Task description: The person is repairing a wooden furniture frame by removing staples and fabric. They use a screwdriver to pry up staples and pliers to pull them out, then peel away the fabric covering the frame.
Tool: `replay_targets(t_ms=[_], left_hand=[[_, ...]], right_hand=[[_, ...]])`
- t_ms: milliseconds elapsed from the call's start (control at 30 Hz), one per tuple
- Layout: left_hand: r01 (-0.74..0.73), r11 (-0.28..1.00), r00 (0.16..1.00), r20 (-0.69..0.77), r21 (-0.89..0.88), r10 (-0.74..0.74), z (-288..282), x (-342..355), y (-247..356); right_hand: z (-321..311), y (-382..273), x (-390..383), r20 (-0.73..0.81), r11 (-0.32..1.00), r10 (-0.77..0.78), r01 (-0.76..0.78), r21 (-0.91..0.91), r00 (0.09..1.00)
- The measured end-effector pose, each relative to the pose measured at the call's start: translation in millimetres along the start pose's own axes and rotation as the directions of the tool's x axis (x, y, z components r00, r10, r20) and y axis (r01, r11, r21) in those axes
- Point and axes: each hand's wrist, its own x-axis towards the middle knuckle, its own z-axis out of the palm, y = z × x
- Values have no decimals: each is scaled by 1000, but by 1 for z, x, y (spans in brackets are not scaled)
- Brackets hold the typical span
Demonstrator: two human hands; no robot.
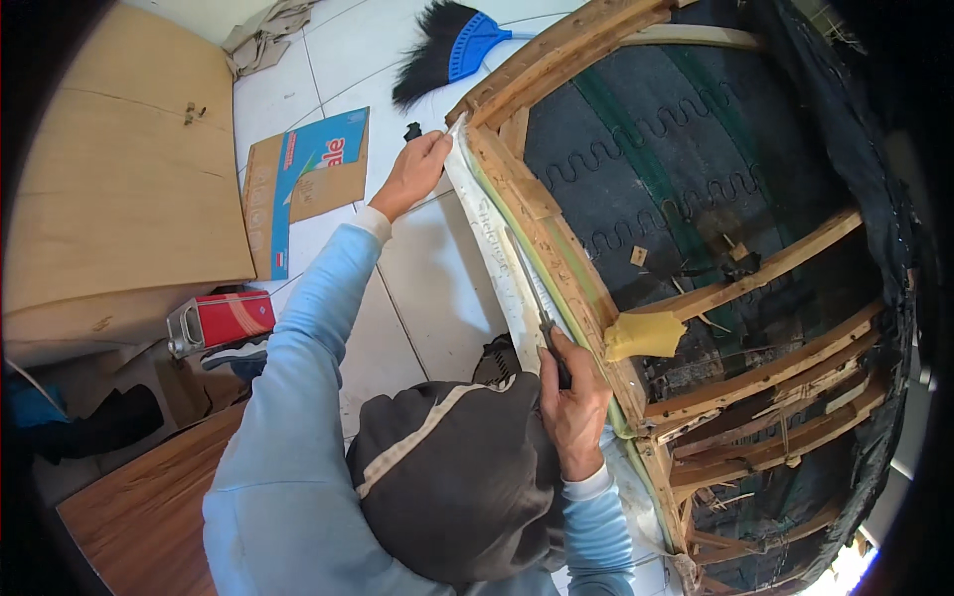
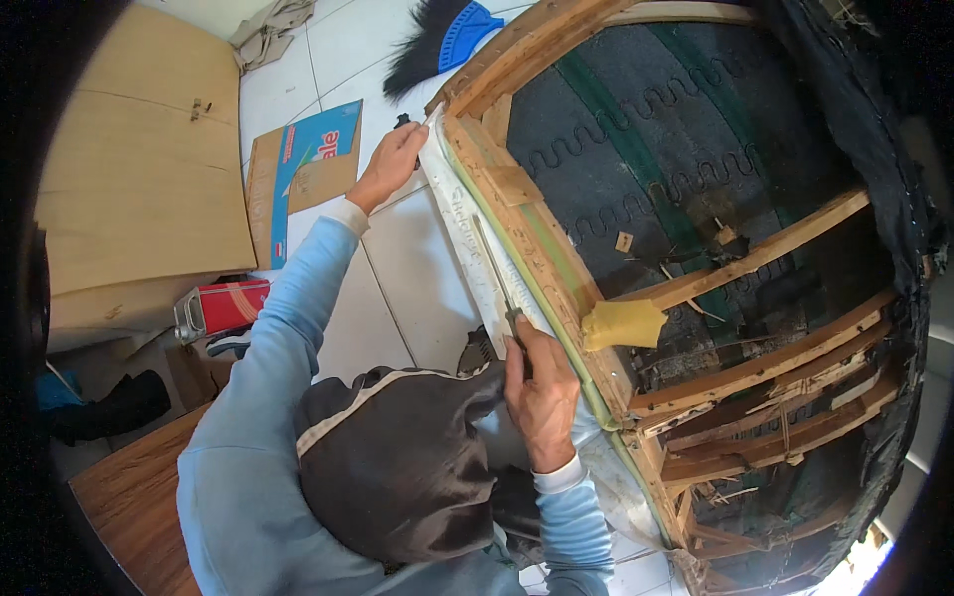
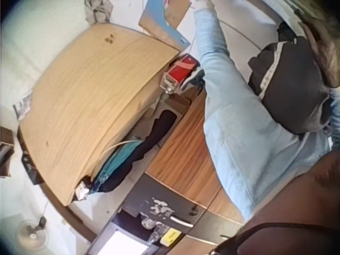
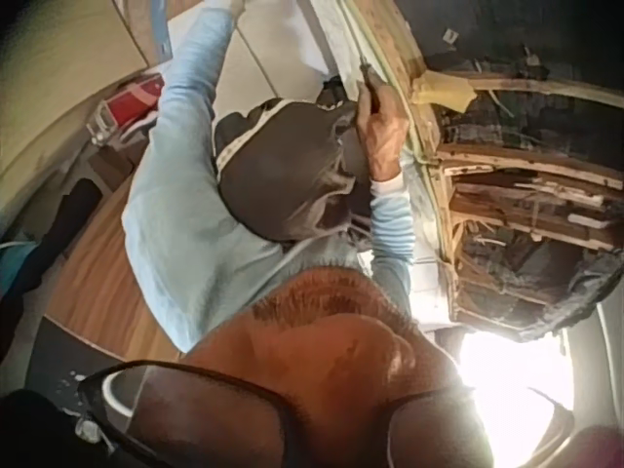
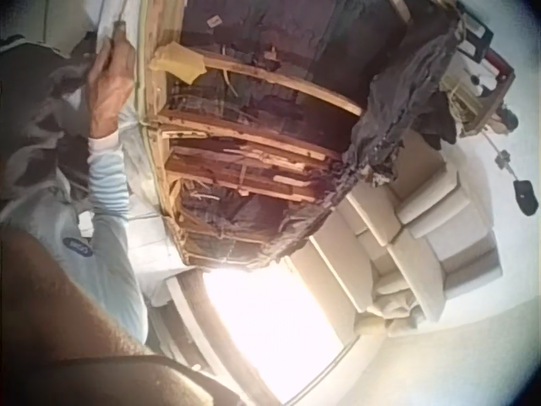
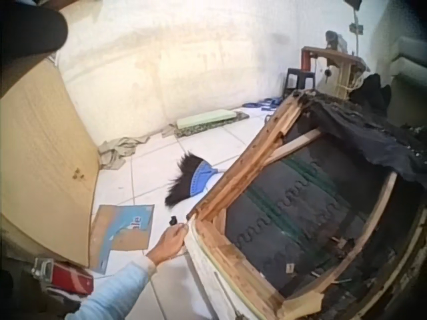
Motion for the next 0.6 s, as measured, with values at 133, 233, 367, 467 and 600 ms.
replay_targets(t_ms=[133,233,367,467,600], left_hand=[[-118,992,991,-58,33,120,6,3,11],[-170,980,980,-89,99,179,10,2,22],[-80,993,987,-135,87,91,16,-3,26],[-50,999,984,-170,18,52,21,-1,25],[-42,998,982,-183,-37,35,27,0,25]], right_hand=[[16,-10,52,-26,996,-92,92,-6,995],[39,7,110,-57,971,-237,238,23,970],[49,12,173,126,996,-83,79,40,988],[53,18,202,222,999,-48,50,-1,974],[51,30,215,294,999,-32,28,17,955]])
